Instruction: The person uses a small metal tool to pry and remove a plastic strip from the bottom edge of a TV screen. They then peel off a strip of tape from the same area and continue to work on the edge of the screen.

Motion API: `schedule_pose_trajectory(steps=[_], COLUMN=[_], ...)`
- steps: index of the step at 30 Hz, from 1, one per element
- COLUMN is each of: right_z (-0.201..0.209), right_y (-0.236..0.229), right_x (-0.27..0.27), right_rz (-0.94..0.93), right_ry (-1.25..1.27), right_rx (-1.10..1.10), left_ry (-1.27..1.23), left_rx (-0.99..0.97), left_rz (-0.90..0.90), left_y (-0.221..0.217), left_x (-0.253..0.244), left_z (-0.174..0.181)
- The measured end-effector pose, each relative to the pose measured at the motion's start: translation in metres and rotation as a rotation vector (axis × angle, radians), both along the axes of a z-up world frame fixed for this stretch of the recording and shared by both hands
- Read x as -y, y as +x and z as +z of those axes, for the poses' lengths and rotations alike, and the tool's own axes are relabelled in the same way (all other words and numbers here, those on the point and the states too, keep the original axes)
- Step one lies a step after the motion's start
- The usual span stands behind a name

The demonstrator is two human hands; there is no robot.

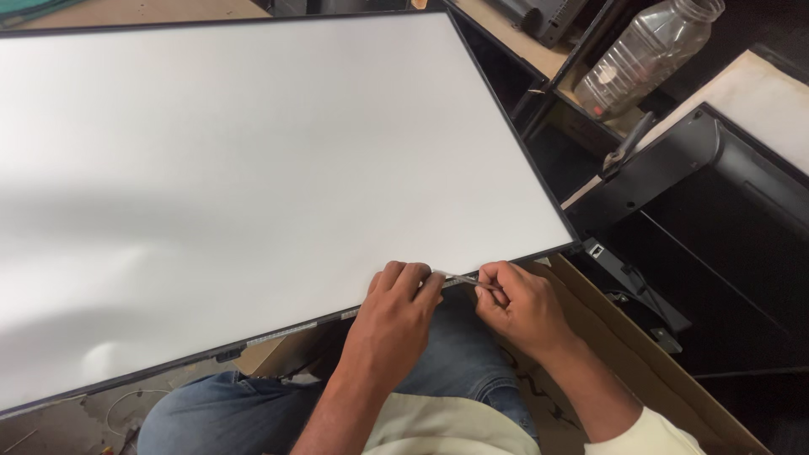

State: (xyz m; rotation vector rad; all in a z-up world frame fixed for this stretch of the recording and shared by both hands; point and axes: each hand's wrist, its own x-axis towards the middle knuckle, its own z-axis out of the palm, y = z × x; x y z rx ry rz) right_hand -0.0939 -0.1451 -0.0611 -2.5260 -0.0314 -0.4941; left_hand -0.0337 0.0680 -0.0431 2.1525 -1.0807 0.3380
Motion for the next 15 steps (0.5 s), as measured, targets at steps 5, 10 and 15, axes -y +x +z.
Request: schedule_pose_trajectory(steps=[5, 10, 15], right_z=[0.004, 0.014, 0.016], right_y=[-0.004, -0.002, -0.008], right_x=[0.003, -0.010, -0.019], right_rz=[0.047, 0.047, -0.050], right_ry=[0.125, -0.072, -0.147], right_rx=[0.101, 0.257, 0.216], left_ry=[-0.008, -0.003, -0.011], left_rx=[-0.039, -0.049, -0.048], left_rz=[-0.005, 0.012, 0.025], left_y=[0.000, -0.002, -0.002], left_x=[0.001, 0.002, 0.003], left_z=[0.002, 0.000, 0.001])
